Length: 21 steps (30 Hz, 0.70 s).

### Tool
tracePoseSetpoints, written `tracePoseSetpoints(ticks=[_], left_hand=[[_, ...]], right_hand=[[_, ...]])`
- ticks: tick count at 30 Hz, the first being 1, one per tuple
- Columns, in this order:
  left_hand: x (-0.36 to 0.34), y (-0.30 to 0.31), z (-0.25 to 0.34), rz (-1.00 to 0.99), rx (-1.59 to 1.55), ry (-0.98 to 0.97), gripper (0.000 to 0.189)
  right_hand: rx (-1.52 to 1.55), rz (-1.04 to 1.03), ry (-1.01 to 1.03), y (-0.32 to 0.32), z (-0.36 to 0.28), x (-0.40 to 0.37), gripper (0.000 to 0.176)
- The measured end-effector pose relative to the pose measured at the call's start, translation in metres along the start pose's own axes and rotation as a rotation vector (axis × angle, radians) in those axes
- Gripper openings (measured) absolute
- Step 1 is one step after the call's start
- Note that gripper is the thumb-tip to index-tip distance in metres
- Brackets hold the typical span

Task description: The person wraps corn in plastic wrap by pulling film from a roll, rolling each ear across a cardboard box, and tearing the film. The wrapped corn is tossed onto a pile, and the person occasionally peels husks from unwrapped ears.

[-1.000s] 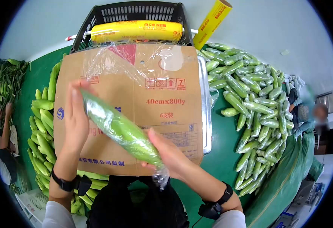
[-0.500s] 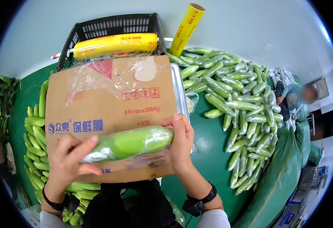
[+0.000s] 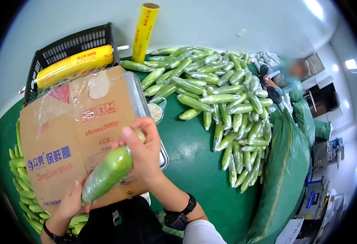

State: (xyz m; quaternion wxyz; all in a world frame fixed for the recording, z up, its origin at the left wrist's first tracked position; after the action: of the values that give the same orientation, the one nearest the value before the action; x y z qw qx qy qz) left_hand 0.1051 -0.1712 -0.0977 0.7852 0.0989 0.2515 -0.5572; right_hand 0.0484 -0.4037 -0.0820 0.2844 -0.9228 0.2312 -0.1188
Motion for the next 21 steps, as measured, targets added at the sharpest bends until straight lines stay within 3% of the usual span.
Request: tracePoseSetpoints(ticks=[1, 2, 5, 6, 9, 12, 14, 15, 17, 19, 21], left_hand=[[-0.001, -0.004, 0.015, 0.171, 0.191, -0.169, 0.054], [0.000, -0.005, 0.040, 0.099, 0.611, -0.268, 0.064], [0.008, -0.002, 0.051, 0.057, 0.452, -0.415, 0.077], [0.013, -0.006, 0.054, 0.011, 0.456, -0.314, 0.077], [0.032, -0.021, 0.095, -0.119, 0.477, -0.009, 0.078], [0.032, -0.027, 0.092, -0.006, 1.127, -0.277, 0.072], [0.019, -0.007, 0.062, 0.076, 0.972, -0.216, 0.071], [0.011, 0.008, 0.044, 0.119, 0.898, -0.195, 0.070], [-0.012, 0.036, 0.014, 0.254, 0.919, -0.151, 0.070], [-0.033, 0.056, -0.008, 0.398, 1.069, -0.141, 0.065], [-0.046, 0.057, -0.020, 0.541, 1.036, -0.102, 0.062]], right_hand=[[-0.030, 0.082, -0.043, 0.000, -0.001, 0.003, 0.023], [-0.003, 0.108, -0.087, 0.003, 0.001, 0.005, 0.034], [0.501, -0.163, 0.083, -0.009, -0.016, 0.004, 0.058], [0.475, -0.270, -0.085, -0.012, 0.000, -0.008, 0.077], [0.239, -0.340, -0.206, -0.018, 0.041, -0.046, 0.074], [0.476, 0.020, -0.219, 0.046, 0.029, -0.059, 0.051], [0.481, 0.357, -0.209, 0.109, 0.005, -0.070, 0.043], [0.344, 0.586, -0.180, 0.144, -0.008, -0.070, 0.041], [0.045, 0.754, -0.109, 0.232, -0.042, -0.072, 0.028], [-0.302, 0.773, 0.079, 0.319, -0.099, -0.057, 0.026], [-0.563, 0.862, 0.277, 0.394, -0.179, -0.029, 0.043]])
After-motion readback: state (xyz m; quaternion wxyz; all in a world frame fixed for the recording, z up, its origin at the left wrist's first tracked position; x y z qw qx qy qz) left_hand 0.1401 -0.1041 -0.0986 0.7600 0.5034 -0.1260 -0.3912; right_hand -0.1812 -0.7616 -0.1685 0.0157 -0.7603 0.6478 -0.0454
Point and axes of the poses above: each hand's wrist, its own x-axis towards the middle knuckle, its own y-axis out of the back of the hand, z = x × y, the point moved 3 cm from there along x, towards the middle knuckle, and after that the axes turned 11 degrees about -z, right-handed, at the moved point
